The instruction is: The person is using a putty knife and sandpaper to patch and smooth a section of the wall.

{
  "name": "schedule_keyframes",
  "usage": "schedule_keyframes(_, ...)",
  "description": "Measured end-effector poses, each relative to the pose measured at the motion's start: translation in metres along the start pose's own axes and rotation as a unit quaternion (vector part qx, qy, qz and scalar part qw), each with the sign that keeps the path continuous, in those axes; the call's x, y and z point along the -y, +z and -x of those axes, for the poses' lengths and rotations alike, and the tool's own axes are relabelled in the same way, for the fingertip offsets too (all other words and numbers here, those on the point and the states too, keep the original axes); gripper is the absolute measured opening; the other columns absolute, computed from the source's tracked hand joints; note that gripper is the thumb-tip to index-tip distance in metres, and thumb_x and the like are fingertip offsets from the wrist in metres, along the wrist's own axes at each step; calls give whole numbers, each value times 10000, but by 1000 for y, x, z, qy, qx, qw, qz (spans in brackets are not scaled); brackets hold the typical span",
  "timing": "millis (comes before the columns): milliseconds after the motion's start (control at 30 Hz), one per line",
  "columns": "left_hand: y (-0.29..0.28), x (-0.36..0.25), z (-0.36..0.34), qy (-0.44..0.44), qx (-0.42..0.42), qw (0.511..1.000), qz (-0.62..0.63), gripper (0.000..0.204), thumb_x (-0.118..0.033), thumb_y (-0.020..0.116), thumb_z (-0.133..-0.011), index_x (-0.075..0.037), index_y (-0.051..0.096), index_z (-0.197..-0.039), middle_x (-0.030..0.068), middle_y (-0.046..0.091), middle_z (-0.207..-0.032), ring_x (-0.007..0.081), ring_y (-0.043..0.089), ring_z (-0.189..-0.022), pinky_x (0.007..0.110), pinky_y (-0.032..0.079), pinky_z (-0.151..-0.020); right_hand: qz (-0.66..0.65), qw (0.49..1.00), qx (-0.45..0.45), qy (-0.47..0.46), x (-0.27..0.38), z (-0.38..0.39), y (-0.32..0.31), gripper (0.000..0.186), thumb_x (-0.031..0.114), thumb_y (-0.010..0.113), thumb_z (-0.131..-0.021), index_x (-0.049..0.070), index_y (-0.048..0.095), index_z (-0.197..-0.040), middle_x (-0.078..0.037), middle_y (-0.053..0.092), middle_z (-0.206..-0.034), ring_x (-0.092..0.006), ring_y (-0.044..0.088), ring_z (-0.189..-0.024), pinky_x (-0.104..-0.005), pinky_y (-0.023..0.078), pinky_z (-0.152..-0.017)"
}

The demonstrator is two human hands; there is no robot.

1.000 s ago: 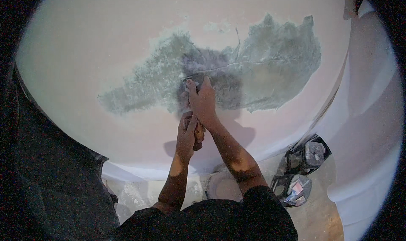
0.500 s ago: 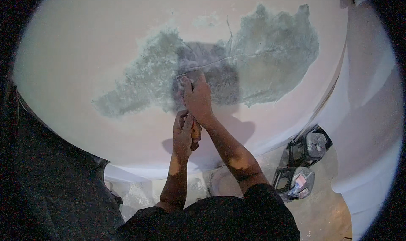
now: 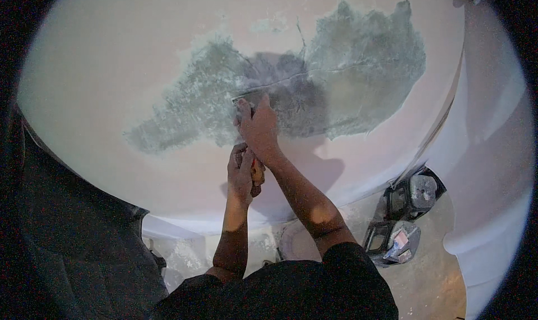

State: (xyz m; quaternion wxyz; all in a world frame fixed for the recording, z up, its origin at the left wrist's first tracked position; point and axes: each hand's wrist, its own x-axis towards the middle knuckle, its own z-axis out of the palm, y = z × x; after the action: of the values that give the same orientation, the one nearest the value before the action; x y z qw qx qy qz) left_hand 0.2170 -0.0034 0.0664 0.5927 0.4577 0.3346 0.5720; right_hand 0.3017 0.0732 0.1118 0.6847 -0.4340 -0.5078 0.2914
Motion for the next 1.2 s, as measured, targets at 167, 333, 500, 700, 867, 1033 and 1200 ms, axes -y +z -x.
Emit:
schedule_keyframes(167,-2,3,2,12,-7,1000,-12,264,-258,497,-1015,-22,487,-1135,54,545,-664,74,416,-447,234,314,-383,-6,1000,14,27,5,6,-3,380,265,540,-981,-93,435,-1054,-89,631,-616,-137,600,-482,-276,459,-409)
schedule_keyframes(333,7,-2,4,21,-3,1000,-5,247,-245,491,-1019,-20,496,-1122,53,543,-667,72,407,-450,227,305,-389,29,999,22,18,11,4,-6,229,206,580,-965,-1,483,-980,-57,596,-648,-110,540,-462,-256,422,-394)
schedule_keyframes(500,0,7,-1,55,-11,997,-50,229,-221,483,-1022,-12,501,-1114,50,543,-671,72,423,-461,224,308,-394,-61,994,32,82,5,6,-2,249,229,591,-958,4,483,-961,-48,559,-604,-97,539,-451,-267,408,-379)
schedule_keyframes(700,0,8,-3,65,-31,992,-101,221,-199,494,-1017,-4,500,-1119,39,531,-655,69,448,-495,220,304,-403,-104,992,34,58,-2,6,-2,282,271,552,-974,3,469,-949,-57,578,-564,-111,554,-440,-272,404,-367)
schedule_keyframes(867,0,0,0,61,-48,991,-107,212,-193,497,-1014,-10,514,-1120,28,529,-644,65,452,-488,210,301,-404,-110,988,62,90,6,9,-2,260,249,563,-976,15,463,-923,-63,593,-593,-109,536,-436,-269,397,-370)
schedule_keyframes(1033,-5,0,-3,42,-20,998,-47,218,-205,500,-1013,-13,519,-1113,21,525,-644,58,407,-430,220,284,-386,-158,980,66,97,-1,12,3,261,249,569,-976,15,468,-923,-58,604,-615,-104,520,-436,-261,402,-388)
schedule_keyframes(1200,-3,3,-1,63,-30,993,-93,214,-203,489,-1016,-18,509,-1120,18,519,-635,50,407,-442,215,285,-391,-137,982,69,108,-1,11,2,235,258,583,-970,31,525,-957,-33,577,-614,-77,469,-428,-248,357,-389)
